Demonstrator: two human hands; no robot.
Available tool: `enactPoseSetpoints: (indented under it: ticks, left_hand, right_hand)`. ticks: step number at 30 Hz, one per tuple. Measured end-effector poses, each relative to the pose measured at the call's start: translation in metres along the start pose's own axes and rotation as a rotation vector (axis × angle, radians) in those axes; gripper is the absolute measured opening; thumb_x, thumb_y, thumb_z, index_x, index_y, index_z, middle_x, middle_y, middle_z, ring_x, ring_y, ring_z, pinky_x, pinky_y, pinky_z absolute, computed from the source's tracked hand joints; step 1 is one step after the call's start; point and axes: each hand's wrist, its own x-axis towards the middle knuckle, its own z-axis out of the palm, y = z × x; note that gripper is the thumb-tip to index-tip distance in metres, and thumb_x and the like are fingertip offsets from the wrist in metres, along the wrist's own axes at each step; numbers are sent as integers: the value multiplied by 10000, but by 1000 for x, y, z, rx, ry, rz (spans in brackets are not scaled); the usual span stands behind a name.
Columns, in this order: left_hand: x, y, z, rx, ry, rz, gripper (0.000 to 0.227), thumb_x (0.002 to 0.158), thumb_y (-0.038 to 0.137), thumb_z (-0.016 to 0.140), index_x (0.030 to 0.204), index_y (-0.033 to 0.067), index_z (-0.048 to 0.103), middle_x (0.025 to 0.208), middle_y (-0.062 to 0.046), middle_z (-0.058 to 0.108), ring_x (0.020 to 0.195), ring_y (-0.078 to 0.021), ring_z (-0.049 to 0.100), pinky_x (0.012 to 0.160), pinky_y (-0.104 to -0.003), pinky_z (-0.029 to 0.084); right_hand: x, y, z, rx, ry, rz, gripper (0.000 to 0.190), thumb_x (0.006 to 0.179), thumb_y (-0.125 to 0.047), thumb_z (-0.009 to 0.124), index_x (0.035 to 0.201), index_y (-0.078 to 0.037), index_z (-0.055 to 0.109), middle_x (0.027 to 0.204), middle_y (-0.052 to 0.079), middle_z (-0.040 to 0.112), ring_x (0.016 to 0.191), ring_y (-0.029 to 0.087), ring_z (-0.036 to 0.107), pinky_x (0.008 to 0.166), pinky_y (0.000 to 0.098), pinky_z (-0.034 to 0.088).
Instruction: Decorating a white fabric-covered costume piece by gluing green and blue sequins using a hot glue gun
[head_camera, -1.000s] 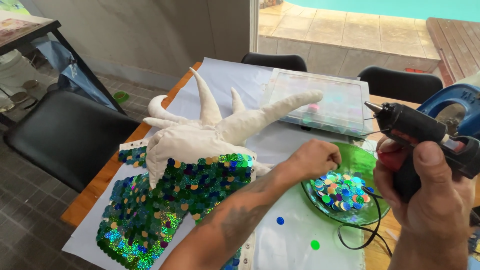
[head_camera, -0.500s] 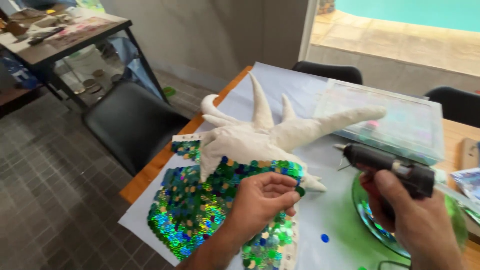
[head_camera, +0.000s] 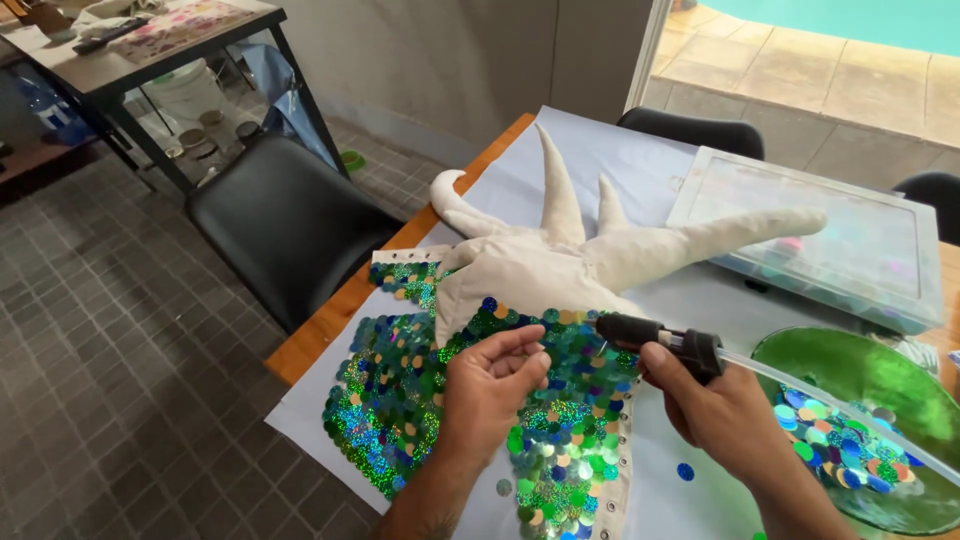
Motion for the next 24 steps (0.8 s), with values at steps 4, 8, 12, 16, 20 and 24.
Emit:
enactPoseSetpoints:
  ticks: [4, 8, 12, 16, 20, 24]
  left_hand:
    - [-5, 8, -1, -40, 17, -24, 353, 816, -33, 783, 1169, -40, 770, 876, -119, 775, 678, -158, 703, 673, -256, 655]
    - [-9, 4, -12, -50, -33, -31, 298, 877, 68, 779, 1156, -37, 782, 686, -113, 731, 480, -92, 532, 380, -213, 436]
    - [-13, 6, -17, 17, -40, -49, 232, 893, 96, 761, 1085, -29, 798, 721, -131, 758, 584, -138, 639, 507, -238, 541]
    - [-12, 2, -21, -3, -148, 127, 136, 966, 141, 656, 1013, 16, 679, 867, -159, 783, 681, -188, 751, 534, -276, 591]
    - [-10, -3, -23, 14, -172, 113, 102, 986, 80, 633, 1066, 20, 653, 672, -152, 736, 545, -171, 675, 508, -282, 561]
    - [-6, 2, -23, 119, -142, 67, 195, 996, 135, 608, 1136, 55, 719, 712, -100, 743, 591, -148, 675, 524, -281, 558]
  right_hand:
    - [2, 1, 6, -16, -17, 19, 535, 1015, -393, 634, 774, 66, 763, 448, 139, 509, 449, 205, 425, 514, 327, 331]
    - [5, 5, 10, 74, -51, 46, 508, 1015, -356, 646, 825, 102, 757, 481, 158, 493, 438, 221, 396, 460, 330, 269]
    - [5, 8, 16, 76, -49, 16, 510, 1009, -360, 649, 800, 94, 752, 445, 155, 485, 415, 203, 380, 435, 320, 245]
    - [7, 11, 20, 60, -80, 26, 498, 1000, -346, 658, 802, 99, 761, 450, 158, 496, 410, 214, 394, 435, 327, 265]
    - [6, 8, 22, 25, -71, 31, 490, 1002, -342, 662, 800, 90, 771, 459, 156, 512, 417, 221, 416, 449, 336, 291]
    - [11, 1, 26, -165, -8, -77, 591, 978, -418, 678, 571, 3, 602, 411, 125, 529, 408, 217, 503, 475, 358, 376]
